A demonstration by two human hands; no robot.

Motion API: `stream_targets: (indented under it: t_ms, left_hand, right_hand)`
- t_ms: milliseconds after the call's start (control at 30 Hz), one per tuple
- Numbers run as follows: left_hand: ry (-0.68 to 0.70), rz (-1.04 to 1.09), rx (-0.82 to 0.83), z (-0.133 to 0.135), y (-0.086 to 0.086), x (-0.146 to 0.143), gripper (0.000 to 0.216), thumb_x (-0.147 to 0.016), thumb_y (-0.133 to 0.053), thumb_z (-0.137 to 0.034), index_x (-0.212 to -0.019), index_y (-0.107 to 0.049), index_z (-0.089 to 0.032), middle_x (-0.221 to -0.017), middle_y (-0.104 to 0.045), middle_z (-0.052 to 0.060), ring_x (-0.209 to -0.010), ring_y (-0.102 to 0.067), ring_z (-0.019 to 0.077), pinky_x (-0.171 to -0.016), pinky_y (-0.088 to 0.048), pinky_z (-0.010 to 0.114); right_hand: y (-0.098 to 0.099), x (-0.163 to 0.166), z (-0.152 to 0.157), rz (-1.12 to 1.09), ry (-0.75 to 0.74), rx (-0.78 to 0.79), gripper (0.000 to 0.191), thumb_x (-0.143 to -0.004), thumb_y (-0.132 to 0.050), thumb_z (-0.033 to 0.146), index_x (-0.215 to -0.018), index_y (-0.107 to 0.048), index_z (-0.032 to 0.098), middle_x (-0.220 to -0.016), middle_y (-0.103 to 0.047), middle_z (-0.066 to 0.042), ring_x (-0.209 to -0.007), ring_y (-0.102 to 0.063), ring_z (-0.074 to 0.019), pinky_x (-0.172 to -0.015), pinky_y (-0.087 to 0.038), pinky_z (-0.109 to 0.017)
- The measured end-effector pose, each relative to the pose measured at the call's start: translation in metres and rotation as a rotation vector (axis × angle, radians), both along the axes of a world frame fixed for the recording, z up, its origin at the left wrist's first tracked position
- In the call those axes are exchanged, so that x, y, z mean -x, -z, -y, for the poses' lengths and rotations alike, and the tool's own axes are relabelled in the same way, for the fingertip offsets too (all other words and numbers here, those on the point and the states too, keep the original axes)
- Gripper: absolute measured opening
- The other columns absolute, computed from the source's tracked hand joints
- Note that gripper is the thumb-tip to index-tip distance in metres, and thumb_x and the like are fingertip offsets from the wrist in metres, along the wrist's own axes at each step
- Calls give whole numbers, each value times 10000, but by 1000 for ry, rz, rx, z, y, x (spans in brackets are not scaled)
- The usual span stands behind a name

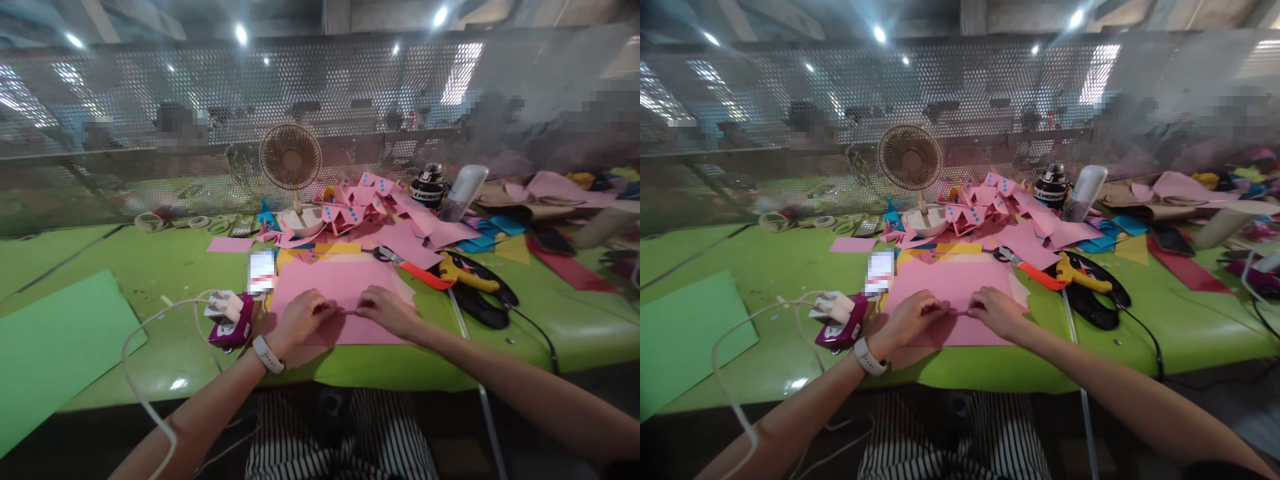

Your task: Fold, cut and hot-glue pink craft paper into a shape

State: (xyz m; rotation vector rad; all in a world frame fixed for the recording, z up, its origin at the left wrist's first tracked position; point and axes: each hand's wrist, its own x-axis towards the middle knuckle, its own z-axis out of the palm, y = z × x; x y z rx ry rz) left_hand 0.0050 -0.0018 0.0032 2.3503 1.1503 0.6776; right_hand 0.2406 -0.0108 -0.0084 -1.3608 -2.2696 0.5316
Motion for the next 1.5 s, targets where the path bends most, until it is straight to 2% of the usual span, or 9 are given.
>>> stream_targets:
  t_ms: [200,500,667,767,867,967,1067,1200,1500]
  left_hand:
    - [-55,-27,123,-4,-7,16,373,-896,-568,-521,-760,-694,-196,-822,-630,34,-749,-583,178,-674,-417,275]
    - [-216,-102,99,8,-7,63,273,-901,-540,-401,-775,-650,-186,-843,-647,43,-794,-598,196,-726,-440,293]
    - [-404,-397,-41,26,-14,65,211,-947,-482,-277,-828,-621,-172,-912,-633,70,-864,-605,229,-747,-451,330]
    - [-511,-634,-211,40,-21,63,177,-944,-474,-200,-877,-629,-148,-967,-638,104,-926,-606,281,-818,-445,413]
    - [-537,-689,-402,53,-24,53,215,-955,-438,-179,-942,-649,-137,-1049,-655,128,-984,-601,316,-878,-419,480]
    - [-324,-555,-522,62,-18,28,320,-1010,-357,-258,-1199,-596,-162,-1319,-579,107,-1213,-520,274,-1052,-321,477]
    - [-32,-541,-457,66,-6,-2,613,-989,-315,-561,-1421,-402,-135,-1511,-375,119,-1404,-310,257,-1146,-212,463]
    - [10,-580,-260,62,6,-20,908,-897,-209,-756,-1510,-196,-87,-1569,-208,153,-1459,-160,276,-1168,-128,501]
    - [56,-526,-220,56,16,-11,862,-917,-180,-733,-1535,-120,-136,-1594,-118,100,-1474,-38,242,-1187,-46,463]
  right_hand:
    - [-2,-4,-12,-53,54,209,128,-801,-679,299,-741,-685,186,-770,-665,-26,-717,-603,-170,-624,-407,-267]
    - [-3,-4,-13,-68,46,245,172,-799,-658,344,-744,-685,183,-786,-683,-37,-711,-606,-172,-620,-413,-267]
    - [-4,-4,-14,-65,32,258,171,-794,-655,339,-737,-687,180,-779,-691,-39,-695,-603,-166,-611,-409,-263]
    - [-4,-4,-16,-66,18,263,177,-792,-646,339,-729,-684,178,-753,-696,-36,-676,-600,-162,-597,-402,-258]
    - [-5,-4,-18,-55,9,279,174,-775,-646,331,-719,-686,172,-718,-696,-34,-653,-593,-159,-580,-391,-255]
    - [-5,-3,-20,-51,5,295,178,-757,-648,328,-708,-690,163,-698,-697,-34,-643,-588,-159,-568,-381,-252]
    - [-4,-3,-22,-60,-16,306,204,-761,-631,336,-693,-691,154,-667,-686,-28,-625,-573,-152,-566,-373,-252]
    - [-3,-3,-26,-56,-39,317,231,-748,-626,355,-656,-669,147,-598,-635,0,-585,-527,-136,-547,-342,-249]
    - [0,-5,-33,-40,-105,330,268,-730,-608,365,-563,-591,156,-516,-515,32,-537,-447,-115,-522,-301,-245]
